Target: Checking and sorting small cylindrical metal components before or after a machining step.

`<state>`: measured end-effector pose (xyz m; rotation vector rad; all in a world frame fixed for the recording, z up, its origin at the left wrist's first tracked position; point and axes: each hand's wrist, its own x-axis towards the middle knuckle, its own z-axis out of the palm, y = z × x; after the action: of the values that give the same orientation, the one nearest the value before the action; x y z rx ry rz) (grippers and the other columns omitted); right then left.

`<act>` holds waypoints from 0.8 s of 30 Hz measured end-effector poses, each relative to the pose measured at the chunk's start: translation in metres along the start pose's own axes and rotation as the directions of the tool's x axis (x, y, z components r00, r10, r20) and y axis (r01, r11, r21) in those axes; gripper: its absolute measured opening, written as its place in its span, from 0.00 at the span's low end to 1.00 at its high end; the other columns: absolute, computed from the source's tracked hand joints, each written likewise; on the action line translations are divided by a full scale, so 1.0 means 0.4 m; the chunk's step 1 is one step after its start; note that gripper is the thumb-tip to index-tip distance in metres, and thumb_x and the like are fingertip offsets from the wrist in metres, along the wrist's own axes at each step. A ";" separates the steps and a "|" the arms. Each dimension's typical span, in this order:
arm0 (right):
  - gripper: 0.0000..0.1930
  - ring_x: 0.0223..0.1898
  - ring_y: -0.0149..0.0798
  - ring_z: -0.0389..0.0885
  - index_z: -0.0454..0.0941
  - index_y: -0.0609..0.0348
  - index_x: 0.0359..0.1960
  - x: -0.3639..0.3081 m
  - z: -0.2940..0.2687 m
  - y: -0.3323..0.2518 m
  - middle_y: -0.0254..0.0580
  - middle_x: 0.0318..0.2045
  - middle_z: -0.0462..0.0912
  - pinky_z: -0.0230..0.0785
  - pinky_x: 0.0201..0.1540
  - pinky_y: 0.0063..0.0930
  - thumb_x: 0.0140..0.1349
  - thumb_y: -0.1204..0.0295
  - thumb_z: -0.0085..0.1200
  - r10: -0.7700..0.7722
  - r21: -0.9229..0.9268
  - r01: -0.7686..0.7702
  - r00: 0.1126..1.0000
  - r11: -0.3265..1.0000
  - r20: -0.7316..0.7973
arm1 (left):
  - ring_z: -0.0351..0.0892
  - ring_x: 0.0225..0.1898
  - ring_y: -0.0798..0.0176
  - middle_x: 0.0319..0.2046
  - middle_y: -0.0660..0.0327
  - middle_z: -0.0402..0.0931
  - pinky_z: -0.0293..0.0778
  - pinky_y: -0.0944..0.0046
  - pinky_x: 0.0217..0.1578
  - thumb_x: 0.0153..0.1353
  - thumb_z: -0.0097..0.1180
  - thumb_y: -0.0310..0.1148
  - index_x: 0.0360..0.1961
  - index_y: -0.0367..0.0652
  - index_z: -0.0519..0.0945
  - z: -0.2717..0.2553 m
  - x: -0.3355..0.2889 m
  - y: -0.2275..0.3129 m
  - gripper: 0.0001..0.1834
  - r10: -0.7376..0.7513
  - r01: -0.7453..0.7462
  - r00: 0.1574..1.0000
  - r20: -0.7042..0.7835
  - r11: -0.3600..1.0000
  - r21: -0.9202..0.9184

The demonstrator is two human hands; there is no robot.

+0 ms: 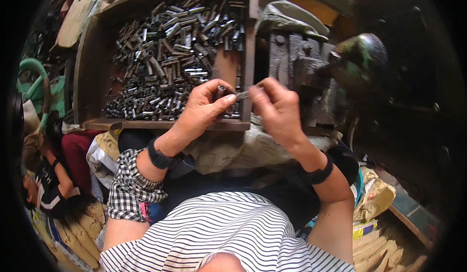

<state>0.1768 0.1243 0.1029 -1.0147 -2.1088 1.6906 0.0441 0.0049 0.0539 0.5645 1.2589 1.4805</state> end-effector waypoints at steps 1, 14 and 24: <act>0.08 0.16 0.26 0.73 0.72 0.64 0.29 -0.009 -0.003 0.014 0.39 0.14 0.72 0.61 0.18 0.23 0.60 0.71 0.54 -0.193 -0.281 0.207 0.978 0.937 0.076 | 0.61 0.16 0.82 0.20 0.72 0.70 0.57 0.79 0.15 0.59 0.56 0.31 0.36 0.42 0.75 -0.006 -0.001 -0.008 0.06 0.000 0.000 1.000 0.021 1.000 -0.008; 0.05 0.18 0.39 0.74 0.75 0.60 0.29 -0.263 -0.146 -0.075 0.39 0.16 0.74 0.63 0.21 0.32 0.54 0.73 0.58 -0.676 -0.803 0.330 0.727 0.496 -0.119 | 0.63 0.14 0.81 0.19 0.69 0.72 0.57 0.79 0.13 0.60 0.55 0.34 0.35 0.40 0.74 -0.023 0.009 -0.017 0.09 -0.015 0.020 0.997 0.070 0.997 -0.070; 0.07 0.16 0.38 0.76 0.74 0.59 0.27 -0.185 -0.133 0.023 0.41 0.17 0.77 0.62 0.18 0.25 0.57 0.70 0.57 -0.473 -0.690 0.179 0.841 0.702 -0.262 | 0.63 0.15 0.82 0.19 0.72 0.70 0.56 0.80 0.13 0.59 0.57 0.33 0.35 0.42 0.74 -0.022 0.008 -0.016 0.08 -0.016 0.024 0.994 0.106 0.997 -0.076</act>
<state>0.2651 0.1168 0.1261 -0.9479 -2.3985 0.4776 0.0381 0.0036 0.0441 0.5692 1.1179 1.4578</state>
